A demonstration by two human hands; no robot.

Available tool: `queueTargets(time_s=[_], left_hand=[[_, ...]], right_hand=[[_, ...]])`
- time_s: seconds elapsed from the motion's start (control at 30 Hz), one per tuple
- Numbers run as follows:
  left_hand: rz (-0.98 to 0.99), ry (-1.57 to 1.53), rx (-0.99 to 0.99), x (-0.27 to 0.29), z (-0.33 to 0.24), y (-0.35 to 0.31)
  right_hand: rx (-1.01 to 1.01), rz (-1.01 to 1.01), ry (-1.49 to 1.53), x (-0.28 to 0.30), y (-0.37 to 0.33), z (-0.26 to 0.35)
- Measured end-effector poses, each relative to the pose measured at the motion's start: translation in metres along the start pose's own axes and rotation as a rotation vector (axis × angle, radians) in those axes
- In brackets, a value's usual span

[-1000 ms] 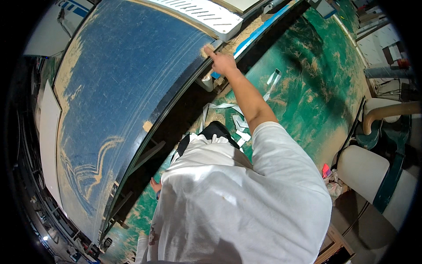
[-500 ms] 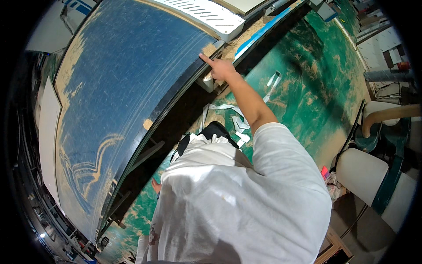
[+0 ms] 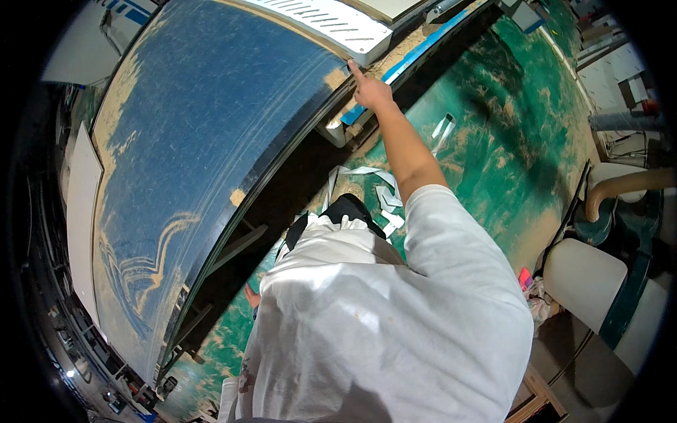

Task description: The person walks around a large woodworking machine, uses their hand to smooth saw dust on a blue surface, and then peels adhesive labels from a strip and applies them to a large board on the machine.

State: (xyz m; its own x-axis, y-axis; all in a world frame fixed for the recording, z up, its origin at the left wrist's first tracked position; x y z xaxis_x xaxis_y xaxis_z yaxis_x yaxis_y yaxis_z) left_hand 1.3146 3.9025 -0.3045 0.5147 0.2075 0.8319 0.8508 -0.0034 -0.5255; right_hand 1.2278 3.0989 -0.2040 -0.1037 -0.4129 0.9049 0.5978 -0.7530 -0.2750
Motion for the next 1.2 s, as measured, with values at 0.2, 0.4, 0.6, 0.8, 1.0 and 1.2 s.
queueTargets(time_s=[0.2,0.4,0.6,0.8,1.0,1.2], left_hand=[[-0.011,-0.007,-0.009,0.003,-0.008,-0.004],[-0.049,0.001,-0.049,0.003,-0.007,0.000],[-0.055,-0.027,-0.067,0.001,-0.010,0.007],[-0.073,0.004,-0.094,-0.003,0.002,0.021],[-0.036,0.017,-0.067,0.000,-0.005,0.018],[-0.032,0.019,-0.068,0.000,-0.005,0.016]], right_hand=[[0.204,0.077,-0.124,-0.001,-0.002,0.020],[0.367,0.031,-0.180,-0.009,-0.026,0.054],[0.343,0.059,-0.125,-0.015,-0.033,0.055],[0.480,0.047,-0.174,-0.018,-0.039,0.067],[0.195,0.000,-0.078,0.002,-0.024,0.040],[0.254,0.099,-0.158,-0.003,-0.029,0.059]])
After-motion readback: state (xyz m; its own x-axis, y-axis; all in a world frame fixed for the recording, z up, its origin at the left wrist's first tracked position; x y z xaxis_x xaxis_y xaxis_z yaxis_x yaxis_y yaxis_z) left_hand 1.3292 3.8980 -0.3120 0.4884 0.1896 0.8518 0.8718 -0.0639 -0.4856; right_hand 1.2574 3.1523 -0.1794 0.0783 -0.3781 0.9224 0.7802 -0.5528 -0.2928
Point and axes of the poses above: each hand's wrist, its own y-axis towards the middle knuckle, its own x-axis out of the back of the hand, z = x × y, the point moved 10 cm from there along y, towards the middle knuckle, and after that the axes turned 4 degrees about y, right-handed, at the moved point
